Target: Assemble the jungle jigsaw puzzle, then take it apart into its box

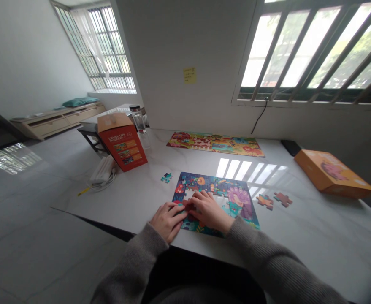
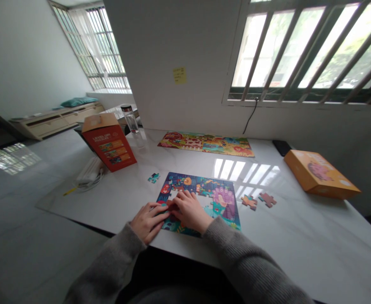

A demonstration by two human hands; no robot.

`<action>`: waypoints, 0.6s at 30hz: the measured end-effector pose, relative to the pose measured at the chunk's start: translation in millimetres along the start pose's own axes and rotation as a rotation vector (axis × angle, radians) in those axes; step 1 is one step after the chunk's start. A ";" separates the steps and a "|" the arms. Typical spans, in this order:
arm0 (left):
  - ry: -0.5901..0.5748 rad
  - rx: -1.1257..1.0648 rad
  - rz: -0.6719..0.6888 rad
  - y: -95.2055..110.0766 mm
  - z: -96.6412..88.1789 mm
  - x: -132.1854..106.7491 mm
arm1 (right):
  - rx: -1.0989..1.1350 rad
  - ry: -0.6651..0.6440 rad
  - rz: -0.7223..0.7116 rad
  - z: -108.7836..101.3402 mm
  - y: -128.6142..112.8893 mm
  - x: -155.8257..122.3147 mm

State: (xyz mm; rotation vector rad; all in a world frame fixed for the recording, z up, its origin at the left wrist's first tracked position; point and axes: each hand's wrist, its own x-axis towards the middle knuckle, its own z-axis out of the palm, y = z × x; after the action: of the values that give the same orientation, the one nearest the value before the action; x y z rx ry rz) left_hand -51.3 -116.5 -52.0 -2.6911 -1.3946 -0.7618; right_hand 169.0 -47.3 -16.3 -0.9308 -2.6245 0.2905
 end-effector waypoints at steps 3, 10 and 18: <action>-0.003 -0.016 -0.017 1.2 1.0 0.3 | 0.032 -0.003 -0.033 -4.9 2.0 -1.2; 0.176 -0.060 -0.199 -25.7 -13.7 10.5 | 0.131 0.163 0.049 -29.4 33.3 -13.7; 0.001 0.227 -0.652 -95.6 -23.2 64.0 | 0.146 0.220 0.096 -31.9 57.2 -26.8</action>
State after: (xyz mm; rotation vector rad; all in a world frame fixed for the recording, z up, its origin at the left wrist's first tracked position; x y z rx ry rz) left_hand -103.8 -15.4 -23.7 -2.0608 -2.2327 -0.5649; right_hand 233.3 -18.2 -10.7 -0.9816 -2.3305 0.3756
